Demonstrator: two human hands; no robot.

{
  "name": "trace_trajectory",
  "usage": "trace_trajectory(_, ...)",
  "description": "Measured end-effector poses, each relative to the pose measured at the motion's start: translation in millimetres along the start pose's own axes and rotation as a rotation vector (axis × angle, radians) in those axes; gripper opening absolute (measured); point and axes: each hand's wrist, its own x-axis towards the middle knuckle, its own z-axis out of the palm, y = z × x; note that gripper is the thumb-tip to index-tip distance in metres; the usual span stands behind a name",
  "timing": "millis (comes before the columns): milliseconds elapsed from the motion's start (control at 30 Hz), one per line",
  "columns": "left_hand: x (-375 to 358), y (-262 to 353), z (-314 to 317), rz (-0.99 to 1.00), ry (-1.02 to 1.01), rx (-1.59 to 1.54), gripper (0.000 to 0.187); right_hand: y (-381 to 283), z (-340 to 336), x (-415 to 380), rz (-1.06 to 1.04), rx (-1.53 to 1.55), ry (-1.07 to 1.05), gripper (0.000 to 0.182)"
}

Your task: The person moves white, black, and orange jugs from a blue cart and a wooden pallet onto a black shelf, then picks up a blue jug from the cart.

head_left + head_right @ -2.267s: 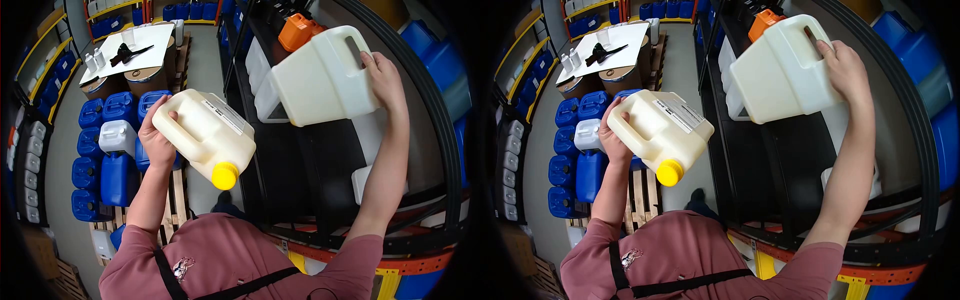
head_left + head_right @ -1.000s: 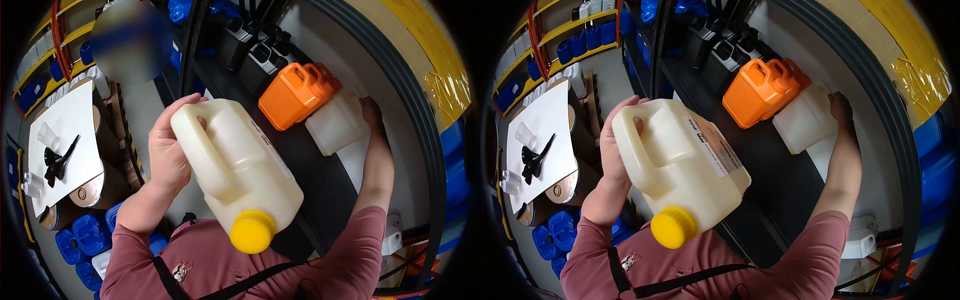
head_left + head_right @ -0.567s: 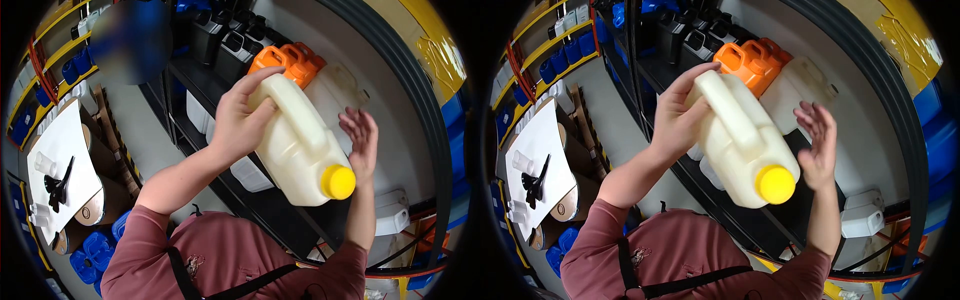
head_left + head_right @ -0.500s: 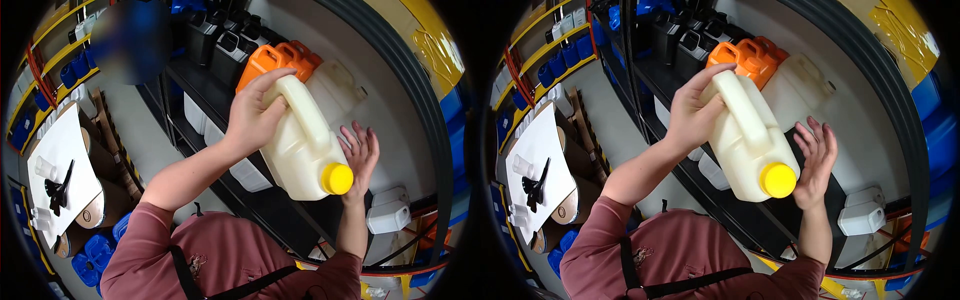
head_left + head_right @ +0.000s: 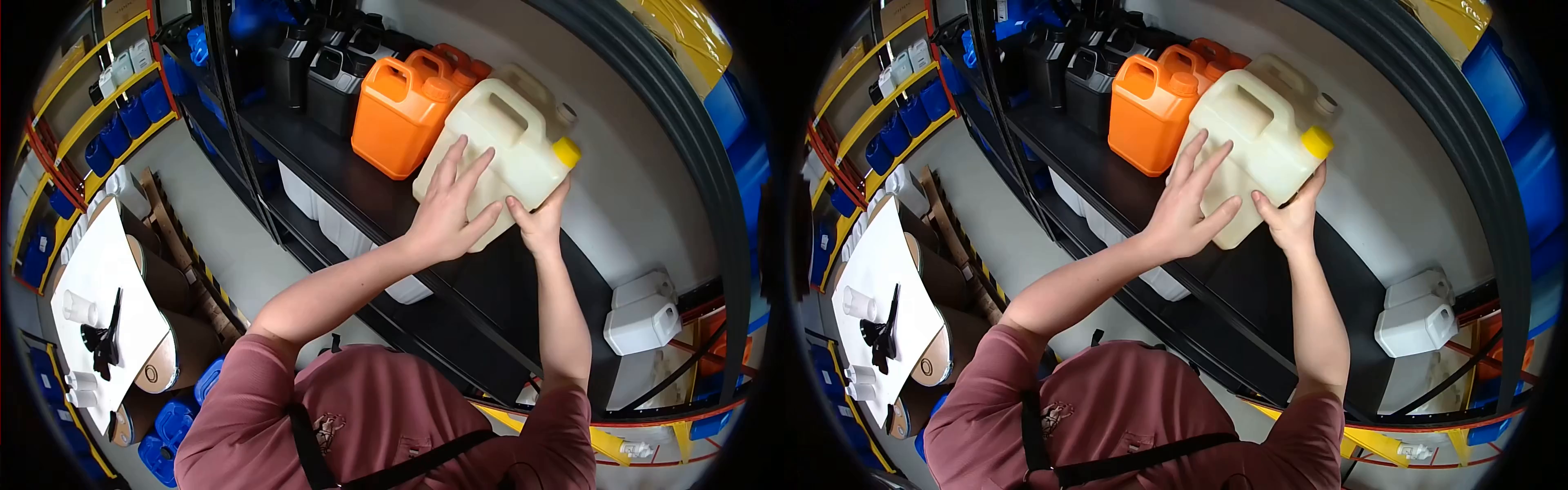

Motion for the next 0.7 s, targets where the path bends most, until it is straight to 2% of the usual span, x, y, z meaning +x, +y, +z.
trace_trajectory(67, -16, -16, 18, -0.073, -0.053, -0.083, 0.078, 21, -5, 11, 0.005, -0.021, 0.009, 0.115)
trace_trajectory(133, -24, -26, 27, -0.258, -0.248, -0.233, 0.084, 37, -10, 23, -0.006, -0.009, 0.028, 0.115)
trace_trajectory(300, -28, -44, 41, -0.289, -0.364, -0.177, 0.088, 64, -23, 41, 0.054, 0.033, 0.046, 0.113)
trace_trajectory(367, -25, -44, 41, -0.307, -0.396, -0.167, 0.089, 74, -33, 48, 0.124, -0.166, -0.002, 0.110)
trace_trajectory(433, -20, -40, 38, -0.397, -0.452, -0.249, 0.089, 67, -31, 46, 0.143, -0.098, -0.025, 0.110)
trace_trajectory(467, -20, -43, 41, -0.395, -0.457, -0.249, 0.089, 63, -28, 45, 0.161, -0.032, -0.049, 0.110)
trace_trajectory(633, -14, -63, 49, -0.374, -0.395, -0.212, 0.090, 63, -10, 29, 0.123, -0.107, -0.079, 0.117)
trace_trajectory(700, -10, -68, 49, -0.374, -0.389, -0.197, 0.091, 62, -5, 27, 0.232, 0.002, -0.019, 0.122)
